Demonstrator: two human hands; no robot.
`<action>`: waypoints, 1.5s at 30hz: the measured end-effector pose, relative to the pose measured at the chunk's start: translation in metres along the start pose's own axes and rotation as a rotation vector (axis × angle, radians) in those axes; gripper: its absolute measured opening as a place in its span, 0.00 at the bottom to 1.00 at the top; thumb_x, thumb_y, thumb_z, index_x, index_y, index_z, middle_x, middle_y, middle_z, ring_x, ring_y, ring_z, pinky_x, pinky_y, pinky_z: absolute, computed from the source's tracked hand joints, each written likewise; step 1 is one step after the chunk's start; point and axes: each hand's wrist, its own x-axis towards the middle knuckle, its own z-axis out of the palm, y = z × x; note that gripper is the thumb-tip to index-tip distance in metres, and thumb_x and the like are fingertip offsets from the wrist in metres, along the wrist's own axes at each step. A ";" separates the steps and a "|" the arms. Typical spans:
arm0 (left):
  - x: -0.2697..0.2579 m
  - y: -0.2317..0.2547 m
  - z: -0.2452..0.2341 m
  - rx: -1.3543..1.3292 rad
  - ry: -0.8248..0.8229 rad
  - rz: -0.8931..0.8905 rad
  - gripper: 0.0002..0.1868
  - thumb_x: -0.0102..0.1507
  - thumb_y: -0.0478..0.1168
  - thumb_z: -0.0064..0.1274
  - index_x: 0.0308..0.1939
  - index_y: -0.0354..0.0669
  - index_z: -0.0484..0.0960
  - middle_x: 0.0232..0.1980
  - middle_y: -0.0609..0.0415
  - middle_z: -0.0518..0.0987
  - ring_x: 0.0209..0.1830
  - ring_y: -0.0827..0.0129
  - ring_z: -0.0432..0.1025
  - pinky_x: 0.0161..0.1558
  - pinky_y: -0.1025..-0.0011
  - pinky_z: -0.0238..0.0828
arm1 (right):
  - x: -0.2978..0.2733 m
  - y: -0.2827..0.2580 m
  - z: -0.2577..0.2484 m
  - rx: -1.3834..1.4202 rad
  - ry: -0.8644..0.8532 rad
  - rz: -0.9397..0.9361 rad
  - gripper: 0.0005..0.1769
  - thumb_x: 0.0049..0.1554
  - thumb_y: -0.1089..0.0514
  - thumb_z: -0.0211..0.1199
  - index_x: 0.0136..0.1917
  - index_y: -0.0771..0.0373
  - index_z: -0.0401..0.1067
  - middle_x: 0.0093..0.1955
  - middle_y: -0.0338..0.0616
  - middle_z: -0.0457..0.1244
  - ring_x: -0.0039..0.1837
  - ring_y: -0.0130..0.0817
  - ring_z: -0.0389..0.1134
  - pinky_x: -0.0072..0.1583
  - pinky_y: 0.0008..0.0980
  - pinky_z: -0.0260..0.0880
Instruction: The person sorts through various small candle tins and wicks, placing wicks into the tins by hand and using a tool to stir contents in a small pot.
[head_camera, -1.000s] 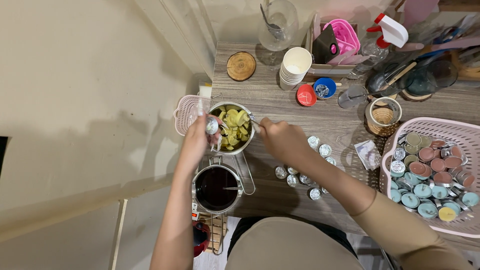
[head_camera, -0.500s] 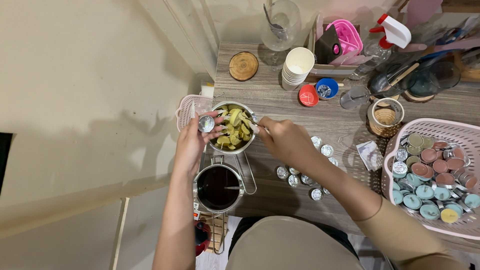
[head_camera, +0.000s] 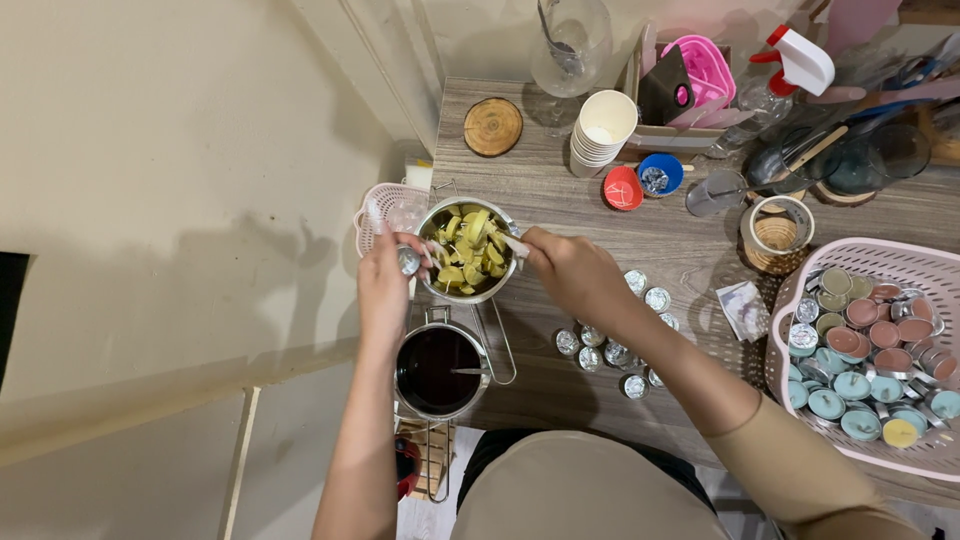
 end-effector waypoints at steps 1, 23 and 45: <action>-0.002 0.003 0.002 0.000 0.000 -0.001 0.32 0.81 0.53 0.30 0.44 0.27 0.78 0.41 0.42 0.81 0.35 0.68 0.74 0.39 0.71 0.70 | 0.002 0.003 0.000 0.000 0.000 0.000 0.13 0.66 0.49 0.53 0.54 0.56 0.74 0.35 0.52 0.69 0.40 0.52 0.72 0.46 0.51 0.69; -0.002 0.064 0.026 0.977 -0.182 0.262 0.31 0.53 0.47 0.70 0.59 0.48 0.81 0.53 0.52 0.84 0.46 0.65 0.80 0.49 0.65 0.76 | 0.013 0.025 -0.012 0.039 -0.098 0.034 0.16 0.62 0.53 0.54 0.58 0.58 0.77 0.45 0.55 0.70 0.47 0.52 0.73 0.54 0.48 0.69; -0.088 0.017 0.155 0.547 -0.325 -0.022 0.37 0.71 0.59 0.38 0.15 0.38 0.71 0.11 0.55 0.69 0.12 0.69 0.68 0.22 0.66 0.64 | -0.178 0.208 -0.062 0.478 0.257 0.660 0.16 0.62 0.51 0.55 0.55 0.62 0.76 0.31 0.39 0.64 0.33 0.29 0.62 0.37 0.34 0.61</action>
